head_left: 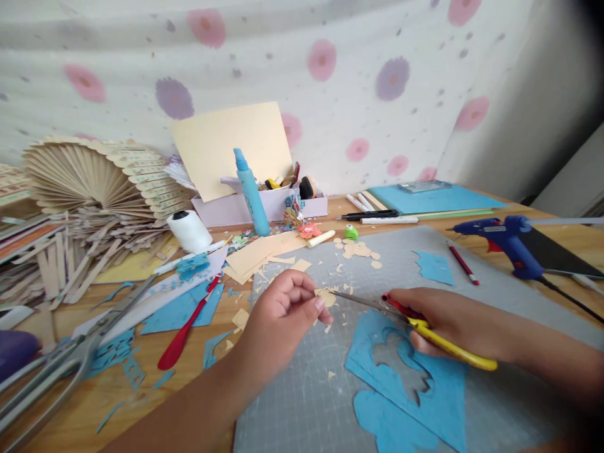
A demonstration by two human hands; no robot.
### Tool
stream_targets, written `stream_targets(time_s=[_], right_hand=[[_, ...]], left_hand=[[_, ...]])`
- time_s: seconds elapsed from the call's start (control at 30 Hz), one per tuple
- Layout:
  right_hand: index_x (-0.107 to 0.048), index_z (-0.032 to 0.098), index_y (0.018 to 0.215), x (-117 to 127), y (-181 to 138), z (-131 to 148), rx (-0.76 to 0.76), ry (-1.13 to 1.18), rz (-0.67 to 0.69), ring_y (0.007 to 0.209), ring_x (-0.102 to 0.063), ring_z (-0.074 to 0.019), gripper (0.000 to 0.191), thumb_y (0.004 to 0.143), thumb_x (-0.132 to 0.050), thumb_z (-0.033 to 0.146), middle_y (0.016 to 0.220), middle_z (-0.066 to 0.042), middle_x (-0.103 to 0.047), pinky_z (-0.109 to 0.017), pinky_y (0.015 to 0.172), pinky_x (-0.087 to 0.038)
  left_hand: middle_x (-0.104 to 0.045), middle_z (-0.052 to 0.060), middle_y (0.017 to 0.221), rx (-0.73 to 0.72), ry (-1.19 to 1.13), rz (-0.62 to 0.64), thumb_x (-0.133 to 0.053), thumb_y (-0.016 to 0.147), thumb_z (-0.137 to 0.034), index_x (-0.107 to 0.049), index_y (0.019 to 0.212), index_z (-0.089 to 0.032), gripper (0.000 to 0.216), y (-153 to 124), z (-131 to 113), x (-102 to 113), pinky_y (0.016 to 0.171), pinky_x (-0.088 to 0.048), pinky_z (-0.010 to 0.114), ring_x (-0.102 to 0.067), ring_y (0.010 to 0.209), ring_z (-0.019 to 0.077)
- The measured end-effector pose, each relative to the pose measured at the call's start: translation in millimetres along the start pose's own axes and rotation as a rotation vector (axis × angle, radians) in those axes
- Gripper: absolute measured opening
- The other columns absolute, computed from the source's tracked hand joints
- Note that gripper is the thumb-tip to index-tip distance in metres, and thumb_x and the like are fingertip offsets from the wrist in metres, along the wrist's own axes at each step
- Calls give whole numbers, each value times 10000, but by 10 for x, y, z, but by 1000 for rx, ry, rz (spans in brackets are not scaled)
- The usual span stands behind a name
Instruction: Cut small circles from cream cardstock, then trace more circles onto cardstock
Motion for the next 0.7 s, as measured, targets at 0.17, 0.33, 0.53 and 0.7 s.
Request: stream_targets(time_s=[0.17, 0.33, 0.53, 0.7], right_hand=[[-573, 209, 806, -56, 30, -23, -21, -18, -1, 653, -544, -205, 180, 756, -595, 381, 731, -30, -627, -284, 583, -417], [-578, 215, 904, -62, 33, -7, 38, 108, 14, 720, -547, -220, 253, 798, -545, 442, 810, -42, -646, -301, 636, -432], [-580, 211, 901, -66, 26, 7, 25, 126, 21, 739, -551, -229, 249, 814, -534, 440, 827, -52, -650, -310, 656, -436], [-591, 217, 901, -51, 32, 14, 27, 128, 8, 730, -555, -231, 250, 802, -558, 444, 817, -48, -649, -307, 647, -441]], left_hand=[[-642, -52, 595, -8, -2, -8, -598, 737, -157, -502, 777, -202, 113, -16, -16, -1, 619, -457, 254, -644, 609, 123], [-645, -47, 595, -18, 18, 7, -589, 742, -168, -497, 766, -205, 103, -22, -31, -22, 584, -440, 241, -641, 612, 125], [-651, -41, 595, 2, 2, 24, -594, 737, -190, -483, 758, -206, 114, -25, -24, -57, 554, -420, 234, -635, 596, 124], [-646, -42, 569, 17, -37, 3, -615, 711, -193, -469, 726, -203, 147, -29, -32, -56, 567, -428, 242, -631, 574, 123]])
Point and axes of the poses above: each hand's wrist, its own y-axis towards the middle knuckle, its own x-axis out of the back of the hand, z = x × y, the point moved 7 cm from there along y, towards the middle knuckle
